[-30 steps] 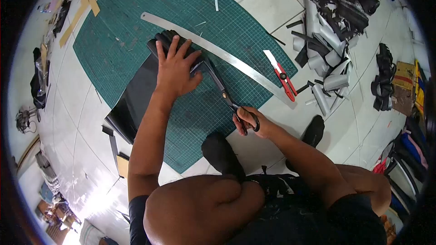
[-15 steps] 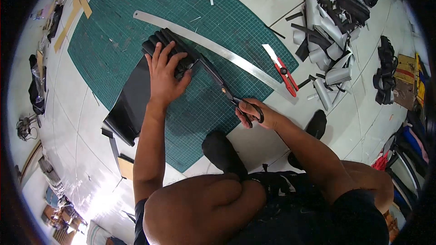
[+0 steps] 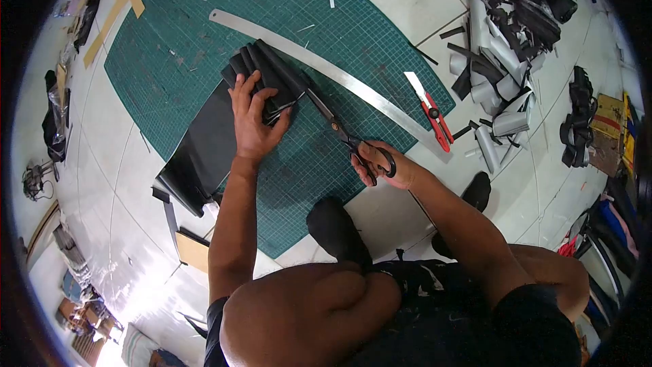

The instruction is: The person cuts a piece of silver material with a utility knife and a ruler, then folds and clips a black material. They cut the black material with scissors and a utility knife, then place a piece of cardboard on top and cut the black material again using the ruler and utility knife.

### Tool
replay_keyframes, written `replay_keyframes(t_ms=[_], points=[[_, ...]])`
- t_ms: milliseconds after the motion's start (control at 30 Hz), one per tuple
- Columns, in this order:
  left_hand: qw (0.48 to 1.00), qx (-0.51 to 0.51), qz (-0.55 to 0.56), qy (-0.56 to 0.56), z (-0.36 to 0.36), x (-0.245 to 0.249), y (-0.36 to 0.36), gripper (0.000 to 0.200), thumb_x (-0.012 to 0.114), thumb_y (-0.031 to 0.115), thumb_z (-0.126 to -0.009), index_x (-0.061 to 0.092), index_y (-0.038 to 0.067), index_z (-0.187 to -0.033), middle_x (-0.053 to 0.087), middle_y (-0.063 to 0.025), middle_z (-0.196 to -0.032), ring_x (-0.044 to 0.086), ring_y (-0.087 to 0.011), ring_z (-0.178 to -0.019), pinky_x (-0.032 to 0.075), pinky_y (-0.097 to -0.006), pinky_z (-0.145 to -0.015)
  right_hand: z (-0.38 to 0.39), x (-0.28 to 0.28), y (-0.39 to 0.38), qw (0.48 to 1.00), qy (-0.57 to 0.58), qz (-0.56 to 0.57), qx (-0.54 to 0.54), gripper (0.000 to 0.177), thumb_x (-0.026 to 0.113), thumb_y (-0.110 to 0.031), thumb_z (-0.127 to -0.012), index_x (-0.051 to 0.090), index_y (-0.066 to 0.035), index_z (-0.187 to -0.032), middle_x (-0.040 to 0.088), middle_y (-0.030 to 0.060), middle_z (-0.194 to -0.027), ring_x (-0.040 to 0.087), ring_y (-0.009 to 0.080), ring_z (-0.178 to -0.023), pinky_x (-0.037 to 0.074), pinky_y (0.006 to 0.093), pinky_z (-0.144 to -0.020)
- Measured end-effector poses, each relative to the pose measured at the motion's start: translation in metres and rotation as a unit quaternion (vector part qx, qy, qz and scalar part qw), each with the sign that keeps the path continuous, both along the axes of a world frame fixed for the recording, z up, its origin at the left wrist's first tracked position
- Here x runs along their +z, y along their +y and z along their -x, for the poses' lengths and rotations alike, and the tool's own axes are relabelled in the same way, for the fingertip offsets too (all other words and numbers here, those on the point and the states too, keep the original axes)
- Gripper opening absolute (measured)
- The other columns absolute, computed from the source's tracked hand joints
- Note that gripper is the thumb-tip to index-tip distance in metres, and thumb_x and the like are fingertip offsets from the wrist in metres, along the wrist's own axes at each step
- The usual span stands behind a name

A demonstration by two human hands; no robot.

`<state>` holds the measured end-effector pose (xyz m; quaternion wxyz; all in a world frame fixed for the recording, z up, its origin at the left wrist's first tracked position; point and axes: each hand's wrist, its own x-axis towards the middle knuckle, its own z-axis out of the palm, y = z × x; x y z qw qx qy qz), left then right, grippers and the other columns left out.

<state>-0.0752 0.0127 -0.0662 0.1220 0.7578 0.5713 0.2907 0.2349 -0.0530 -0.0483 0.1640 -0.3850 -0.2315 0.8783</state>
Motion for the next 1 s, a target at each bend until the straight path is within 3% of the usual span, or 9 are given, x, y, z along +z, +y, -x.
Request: replay_keyframes(t_ms=[100,300,400,600,1000], points=[[1.0,0.003,-0.001,-0.005,0.0,-0.001,0.0,0.047,0.086,0.02,-0.072,0.066,0.012,-0.114,0.048,-0.0142,-0.151,0.031,-0.0458,-0.149,0.02,-0.0695,-0.119,0.007,0.001,0.005,1.0,-0.015,-0.024,-0.001,0.056,0.055,-0.067,-0.098,0.062,-0.012,-0.088,0.059,-0.0003,-0.068,0.059,0.0117,-0.059,0.042,0.026,-0.055],[1.0,0.007,0.003,-0.012,-0.002,0.001,0.0,0.045,0.085,0.019,-0.073,0.066,0.012,-0.113,0.048,-0.0145,-0.15,0.031,-0.0462,-0.149,0.019,-0.0712,-0.118,0.015,0.006,0.013,1.0,-0.022,-0.017,-0.011,0.057,0.053,-0.067,-0.098,0.062,-0.011,-0.087,0.058,-0.0004,-0.067,0.056,0.0112,-0.058,0.042,0.0254,-0.055],[1.0,0.006,0.004,-0.012,-0.002,0.001,-0.001,0.045,0.085,0.019,-0.073,0.066,0.012,-0.113,0.048,-0.0148,-0.15,0.031,-0.0464,-0.149,0.019,-0.072,-0.118,0.012,0.001,0.014,0.999,-0.029,-0.045,0.001,0.06,0.058,-0.066,-0.096,0.063,-0.006,-0.093,0.06,0.0007,-0.068,0.057,0.0117,-0.058,0.044,0.0268,-0.055],[1.0,0.011,0.018,-0.022,-0.002,0.001,0.0,0.046,0.085,0.02,-0.072,0.065,0.012,-0.113,0.049,-0.0156,-0.149,0.031,-0.0466,-0.149,0.019,-0.0725,-0.117,0.014,0.005,0.012,0.993,-0.061,-0.097,0.012,0.052,0.065,-0.06,-0.096,0.06,-0.01,-0.086,0.056,-0.0002,-0.063,0.055,0.0103,-0.054,0.044,0.0264,-0.051],[0.999,0.006,0.037,-0.026,0.001,0.001,-0.001,0.046,0.084,0.02,-0.075,0.064,0.011,-0.115,0.046,-0.0163,-0.152,0.025,-0.0461,-0.152,0.015,-0.071,-0.12,0.046,0.01,0.029,0.997,-0.038,-0.059,-0.035,0.053,0.058,-0.06,-0.1,0.061,-0.007,-0.095,0.058,0.0014,-0.068,0.058,0.0128,-0.061,0.045,0.0281,-0.057]])
